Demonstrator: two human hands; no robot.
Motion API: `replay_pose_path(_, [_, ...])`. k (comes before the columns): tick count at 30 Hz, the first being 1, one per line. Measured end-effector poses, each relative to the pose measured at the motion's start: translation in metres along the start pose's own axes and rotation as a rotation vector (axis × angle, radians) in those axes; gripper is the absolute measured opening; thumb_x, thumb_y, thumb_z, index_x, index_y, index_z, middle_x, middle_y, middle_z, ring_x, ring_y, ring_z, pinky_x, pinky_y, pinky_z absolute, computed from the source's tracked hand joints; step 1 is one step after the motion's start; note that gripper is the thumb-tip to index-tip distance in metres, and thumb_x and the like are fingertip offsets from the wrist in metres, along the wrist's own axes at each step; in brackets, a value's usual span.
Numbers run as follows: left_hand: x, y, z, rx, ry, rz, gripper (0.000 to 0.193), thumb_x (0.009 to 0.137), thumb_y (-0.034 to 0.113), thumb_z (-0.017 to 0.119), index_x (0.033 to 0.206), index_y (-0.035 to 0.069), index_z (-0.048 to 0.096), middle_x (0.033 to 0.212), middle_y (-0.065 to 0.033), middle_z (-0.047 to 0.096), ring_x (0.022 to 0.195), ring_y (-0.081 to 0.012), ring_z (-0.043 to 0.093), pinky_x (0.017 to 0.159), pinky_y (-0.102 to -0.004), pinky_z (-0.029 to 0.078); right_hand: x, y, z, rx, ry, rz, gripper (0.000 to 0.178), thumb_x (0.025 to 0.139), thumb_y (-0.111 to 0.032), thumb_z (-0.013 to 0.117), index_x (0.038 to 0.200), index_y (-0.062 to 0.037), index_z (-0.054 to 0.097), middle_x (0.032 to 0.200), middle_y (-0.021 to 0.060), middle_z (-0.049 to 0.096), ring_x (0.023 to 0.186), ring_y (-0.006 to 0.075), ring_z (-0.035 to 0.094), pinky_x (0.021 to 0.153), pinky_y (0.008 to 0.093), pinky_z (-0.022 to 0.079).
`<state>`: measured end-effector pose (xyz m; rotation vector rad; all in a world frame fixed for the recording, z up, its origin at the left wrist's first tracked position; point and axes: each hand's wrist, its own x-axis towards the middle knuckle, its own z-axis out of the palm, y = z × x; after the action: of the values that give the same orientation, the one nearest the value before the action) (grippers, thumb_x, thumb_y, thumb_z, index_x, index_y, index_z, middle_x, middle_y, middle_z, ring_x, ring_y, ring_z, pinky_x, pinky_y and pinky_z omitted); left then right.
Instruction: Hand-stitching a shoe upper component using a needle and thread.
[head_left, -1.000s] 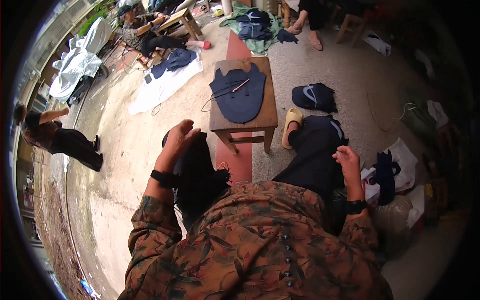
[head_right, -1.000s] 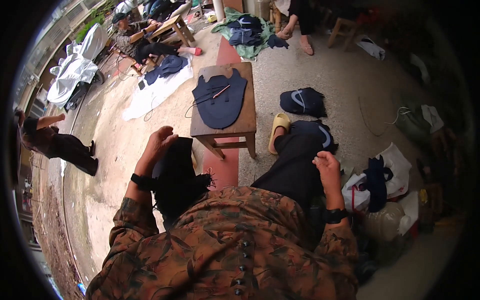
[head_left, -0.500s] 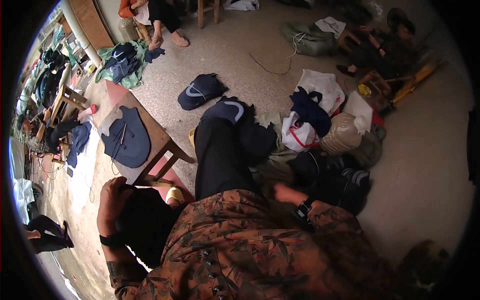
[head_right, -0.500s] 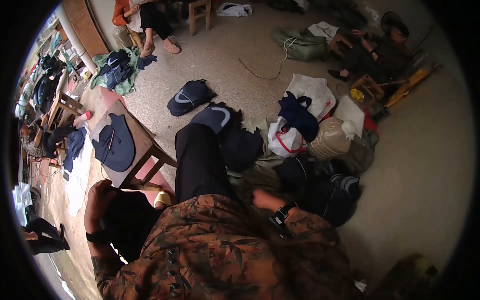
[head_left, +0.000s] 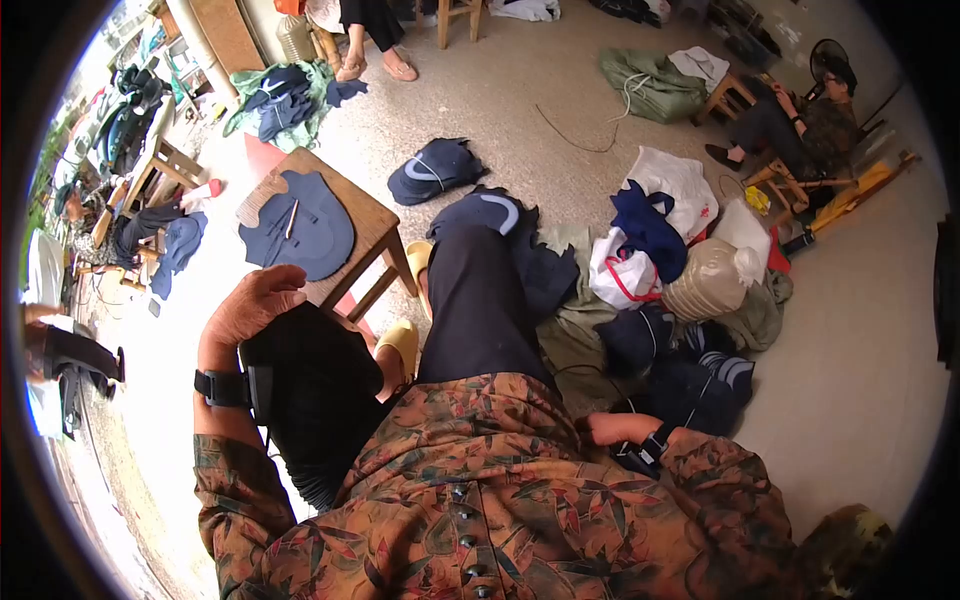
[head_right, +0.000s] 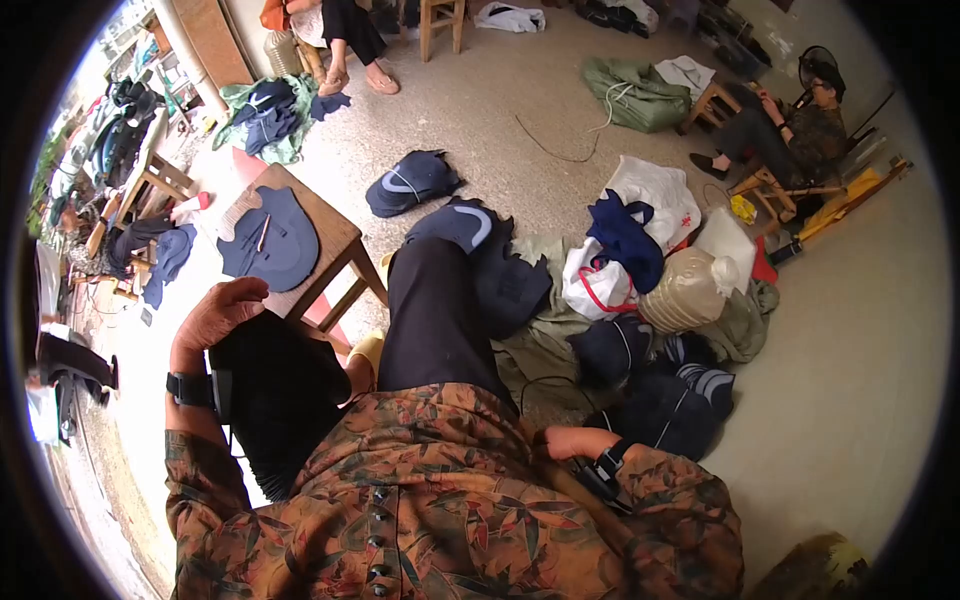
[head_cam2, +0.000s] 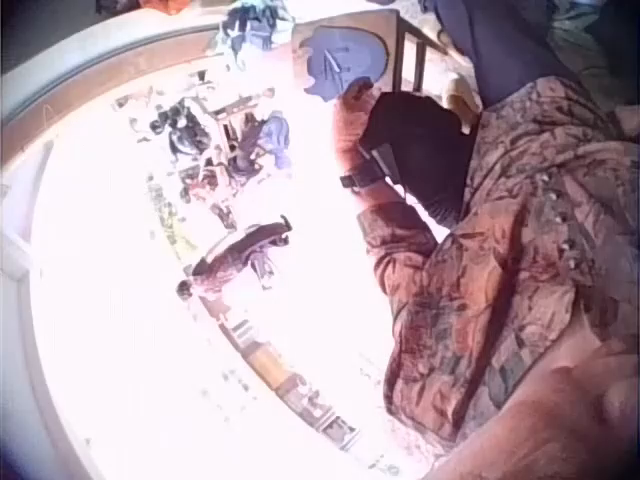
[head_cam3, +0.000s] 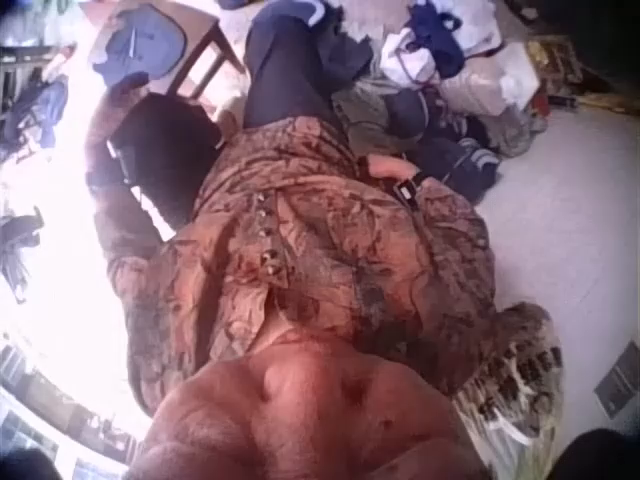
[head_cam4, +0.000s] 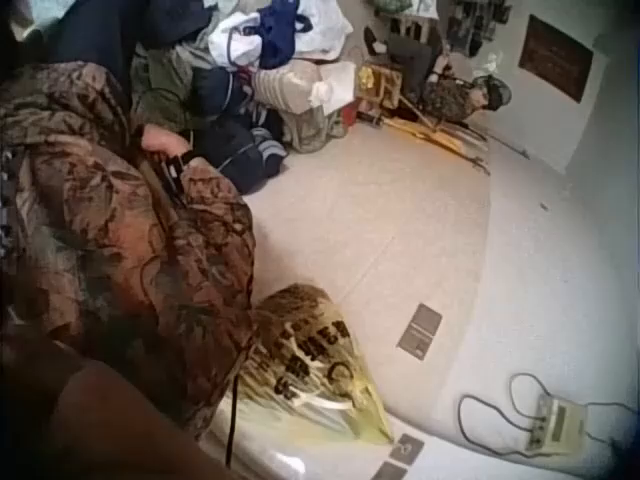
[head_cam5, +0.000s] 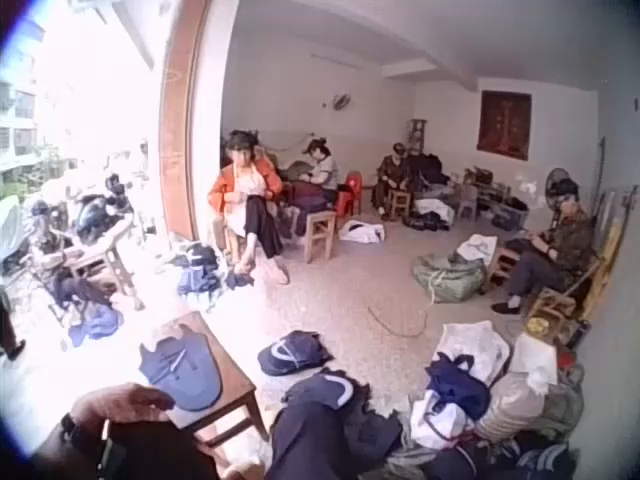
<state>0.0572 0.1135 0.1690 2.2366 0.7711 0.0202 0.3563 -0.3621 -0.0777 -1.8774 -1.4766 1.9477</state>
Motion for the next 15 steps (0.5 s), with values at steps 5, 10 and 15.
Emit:
replay_pose_path(5, [-0.009,-0.010,-0.010,-0.293,0.007,-0.050,0.051,0.084,0.037,0.063,0.114,-0.003,0.057,0.104,-0.0133,0.063,0.099,-0.0224,0.060,0.088,-0.0321,0.046,0.004,-0.013,-0.008,-0.177,-0.050,-0.089,0.027,0.087,-0.017,0.049,0.101,0.0047,0.056,0.095,0.0229,0.058,0.084,0.0351,0.058,0.073,0.0404,0.045])
replay_pose_path(10, [-0.009,-0.032,-0.005,-0.638,0.026,-0.098,0.066,0.081,0.050,0.064,0.117,-0.005,0.053,0.107,-0.0146,0.061,0.101,-0.0225,0.058,0.089,-0.0326,0.045,-0.004,-0.037,-0.017,0.034,-0.094,0.141,0.037,0.082,-0.022,0.055,0.109,0.0032,0.055,0.101,0.0236,0.061,0.092,0.0332,0.059,0.076,0.0400,0.045])
replay_pose_path(15, [0.010,-0.051,0.019,-0.602,-0.007,-0.157,0.076,0.082,0.066,0.047,0.116,-0.002,0.055,0.108,-0.0131,0.059,0.097,-0.0228,0.057,0.087,-0.0360,0.044,-0.018,-0.062,-0.016,0.030,-0.014,0.090,0.045,0.077,-0.028,0.062,0.112,-0.0016,0.056,0.103,0.0217,0.061,0.094,0.0338,0.058,0.078,0.0414,0.045])
